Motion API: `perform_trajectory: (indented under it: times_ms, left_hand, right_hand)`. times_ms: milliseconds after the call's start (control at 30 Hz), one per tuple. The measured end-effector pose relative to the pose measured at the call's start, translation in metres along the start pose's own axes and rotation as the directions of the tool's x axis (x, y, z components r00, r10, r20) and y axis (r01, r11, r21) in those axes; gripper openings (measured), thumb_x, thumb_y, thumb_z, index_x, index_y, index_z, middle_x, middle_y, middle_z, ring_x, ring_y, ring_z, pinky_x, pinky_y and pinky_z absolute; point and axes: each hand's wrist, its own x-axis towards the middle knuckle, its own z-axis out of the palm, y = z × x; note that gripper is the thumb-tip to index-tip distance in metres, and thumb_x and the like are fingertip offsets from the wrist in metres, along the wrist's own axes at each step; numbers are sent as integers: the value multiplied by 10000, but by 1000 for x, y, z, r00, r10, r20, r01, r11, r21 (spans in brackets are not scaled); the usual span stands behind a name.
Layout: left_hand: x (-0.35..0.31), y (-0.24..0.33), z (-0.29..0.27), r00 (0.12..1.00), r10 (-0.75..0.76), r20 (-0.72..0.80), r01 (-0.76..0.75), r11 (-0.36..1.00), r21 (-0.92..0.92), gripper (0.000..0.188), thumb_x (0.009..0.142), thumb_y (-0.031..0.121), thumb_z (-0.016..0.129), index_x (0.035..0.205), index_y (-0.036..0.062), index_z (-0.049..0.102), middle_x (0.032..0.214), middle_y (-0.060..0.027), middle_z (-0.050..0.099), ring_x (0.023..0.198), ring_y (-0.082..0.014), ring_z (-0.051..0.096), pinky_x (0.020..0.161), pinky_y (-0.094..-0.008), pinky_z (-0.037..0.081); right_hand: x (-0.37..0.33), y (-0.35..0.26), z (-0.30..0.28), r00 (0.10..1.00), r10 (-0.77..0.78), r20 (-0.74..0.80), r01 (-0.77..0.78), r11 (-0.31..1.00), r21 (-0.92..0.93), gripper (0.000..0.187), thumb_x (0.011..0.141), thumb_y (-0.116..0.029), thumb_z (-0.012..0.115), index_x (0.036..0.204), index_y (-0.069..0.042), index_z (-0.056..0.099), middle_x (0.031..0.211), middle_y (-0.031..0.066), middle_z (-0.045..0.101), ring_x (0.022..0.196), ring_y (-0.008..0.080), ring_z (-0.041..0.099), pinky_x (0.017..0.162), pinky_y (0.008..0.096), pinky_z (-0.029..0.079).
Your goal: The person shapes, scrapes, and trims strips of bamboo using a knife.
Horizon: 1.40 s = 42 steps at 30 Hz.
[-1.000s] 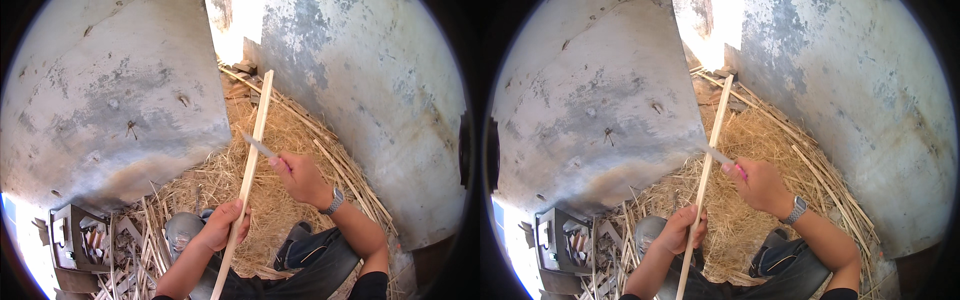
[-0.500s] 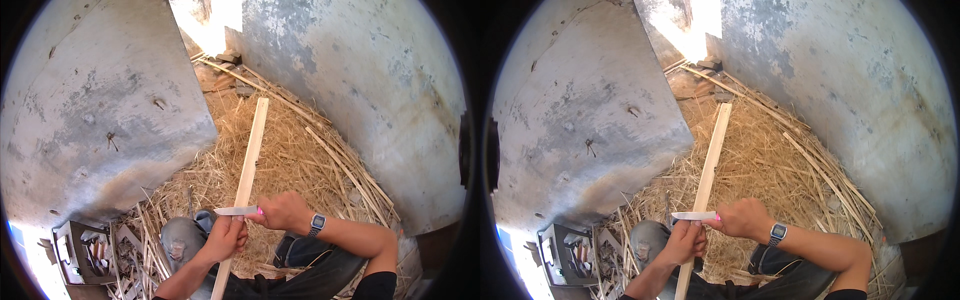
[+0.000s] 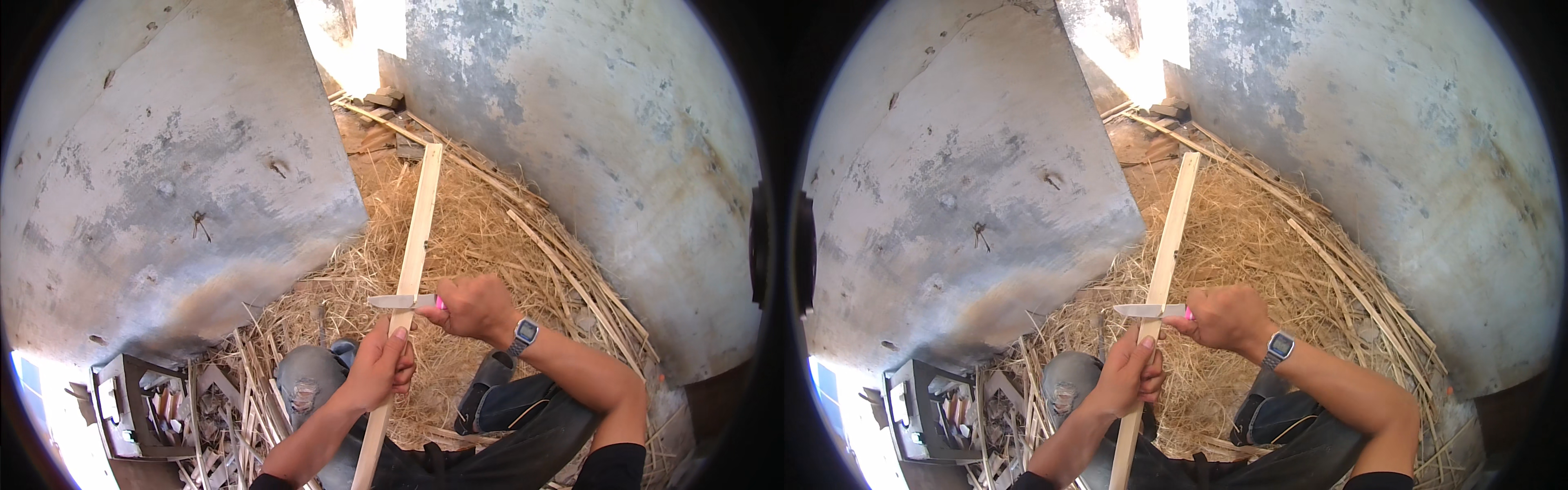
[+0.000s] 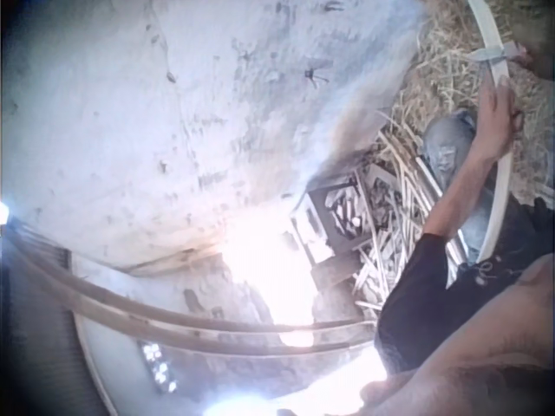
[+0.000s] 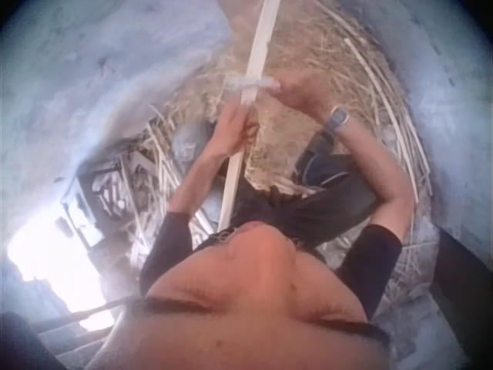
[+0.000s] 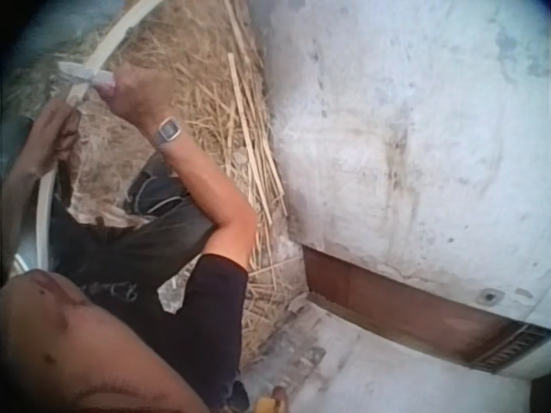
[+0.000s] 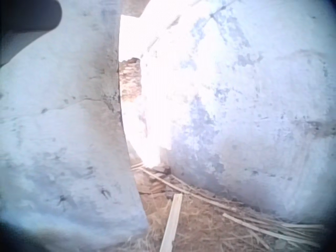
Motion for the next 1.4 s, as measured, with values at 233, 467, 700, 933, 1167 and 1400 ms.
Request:
perform_trajectory:
  times_ms: [233, 467, 700, 933, 1167, 1400]
  left_hand:
    - [-19, -17, -3, 1000, -20, 10, 20, 999, -31, 182, 1128, 302, 390, 1222, 149, 426, 700, 16, 367, 490, -70, 315, 441, -236, 294]
    - [-28, -27, -1, 999, -50, -20, 52, 996, 74, 223, 1124, 310, 399, 1249, 128, 431, 705, 21, 380, 501, -71, 334, 444, -236, 310]
    - [-53, -46, -3, 991, -103, 87, 109, 991, -73, 175, 1123, 291, 403, 1217, 144, 418, 655, 6, 322, 464, -77, 279, 406, -242, 264]
    - [-35, -29, -15, 996, 48, 76, -49, 999, 20, 202, 1131, 269, 386, 1222, 92, 420, 679, 0, 397, 464, -67, 332, 432, -237, 337]
    - [-29, -39, -19, 994, 109, 3, -109, 992, 61, 221, 1123, 256, 407, 1278, 99, 420, 706, -1, 413, 476, -75, 357, 434, -238, 343]
    - [-31, -35, -18, 997, 63, -54, -58, 995, 83, 210, 1118, 242, 417, 1283, 113, 410, 743, 18, 381, 490, -67, 312, 429, -233, 288]
  right_hand:
    - [-5, -6, 4, 996, -3, 91, 4, 1000, -13, 576, 960, -627, 572, 675, -126, 567, 510, 93, 572, 415, 261, 594, 380, 408, 441]
    - [6, 72, 6, 979, 196, -63, -204, 962, -180, 465, 1026, -493, 512, 780, -126, 656, 516, 86, 557, 411, 272, 561, 424, 433, 443]
    - [-10, 146, -95, 738, 510, -442, -579, 815, -27, 711, 1071, -559, 408, 664, 1, 570, 549, 201, 480, 483, 344, 483, 509, 457, 370]
    - [6, 39, -72, 888, 454, 79, -461, 870, 177, 599, 1020, -548, 527, 692, -54, 609, 549, 174, 536, 491, 347, 541, 500, 465, 404]
    - [-24, -59, -20, 951, 68, 301, -129, 973, 189, 554, 970, -581, 578, 689, -105, 608, 478, 130, 538, 417, 339, 577, 403, 455, 447]
    - [-20, -38, 13, 980, 12, 199, -36, 992, 120, 594, 938, -645, 592, 648, -127, 555, 453, 107, 523, 376, 295, 559, 367, 420, 420]
